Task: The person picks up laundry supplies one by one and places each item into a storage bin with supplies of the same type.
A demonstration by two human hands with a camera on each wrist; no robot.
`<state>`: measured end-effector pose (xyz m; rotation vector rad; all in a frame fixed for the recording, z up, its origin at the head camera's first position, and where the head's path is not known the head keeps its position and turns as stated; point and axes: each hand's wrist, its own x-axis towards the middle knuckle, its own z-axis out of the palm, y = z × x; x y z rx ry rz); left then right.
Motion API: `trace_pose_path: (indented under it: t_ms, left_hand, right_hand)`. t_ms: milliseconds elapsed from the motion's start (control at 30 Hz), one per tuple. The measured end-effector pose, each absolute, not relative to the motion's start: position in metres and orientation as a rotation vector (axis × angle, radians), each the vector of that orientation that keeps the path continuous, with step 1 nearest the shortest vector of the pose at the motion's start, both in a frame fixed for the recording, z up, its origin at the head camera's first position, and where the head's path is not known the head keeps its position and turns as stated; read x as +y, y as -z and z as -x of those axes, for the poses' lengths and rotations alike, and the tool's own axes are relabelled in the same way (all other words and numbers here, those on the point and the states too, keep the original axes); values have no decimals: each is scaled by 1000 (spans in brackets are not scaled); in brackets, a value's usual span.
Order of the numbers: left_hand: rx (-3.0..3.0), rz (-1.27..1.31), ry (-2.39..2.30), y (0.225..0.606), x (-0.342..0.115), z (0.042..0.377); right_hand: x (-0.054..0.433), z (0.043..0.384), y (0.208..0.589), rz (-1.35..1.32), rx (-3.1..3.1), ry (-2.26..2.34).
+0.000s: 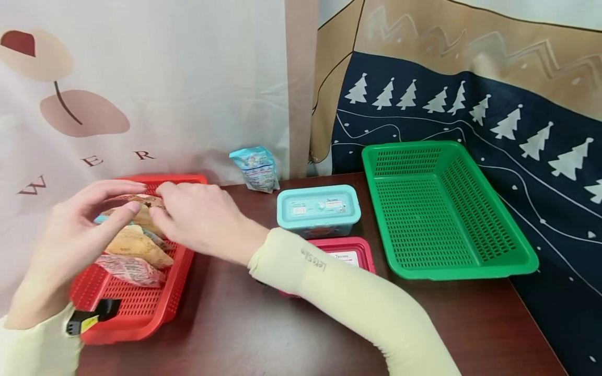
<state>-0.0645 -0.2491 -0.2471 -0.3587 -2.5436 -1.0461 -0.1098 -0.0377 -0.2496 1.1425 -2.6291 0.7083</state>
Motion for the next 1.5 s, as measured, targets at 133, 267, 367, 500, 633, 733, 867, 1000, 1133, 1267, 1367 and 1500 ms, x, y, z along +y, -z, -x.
trace_pose_path:
  t_ms: [133,267,367,500,633,733,867,1000,1133,1267,1367,1500]
  left_hand:
    - [-2575,356,1070,249,-230,70]
    - [-2608,322,1050,251,-213,76]
    - [-2627,322,1038,251,-200,82]
    - [-2681,327,1040,253,-182,96]
    - [-2803,332,1026,261,-172,116]
    - [-2898,334,1028,271,-165,136]
    - [-2941,274,1077,283,-159,163]
    - [-2920,160,1183,295,-161,184]
    - [-2887,29,1268,308,-161,204]
    - [-2812,-63,1305,319,-159,221]
    - [-2759,-86,1307,325,-158,231]
    - [-2756,-61,1322,332,-154,240]
  right_hand:
    - [-14,121,244,-1080,-2640,-719]
    - [11,136,246,-971,-2693,-734]
    - [28,148,250,-882,-2744,-763]
    - [45,166,258,-786,-2801,-775]
    - [56,187,269,-733,-2850,-762]
    - [64,201,277,-691,-2893,-798]
    - [70,220,287,-649,-2921,-876]
    - [67,236,296,-621,-2893,-951]
    - [65,249,304,-551,-2884,-1034]
    - [58,259,310,-528,-2882,-1107]
    - [53,264,313,-551,-2887,-1105]
    - [49,267,315,-602,-2930,-1024]
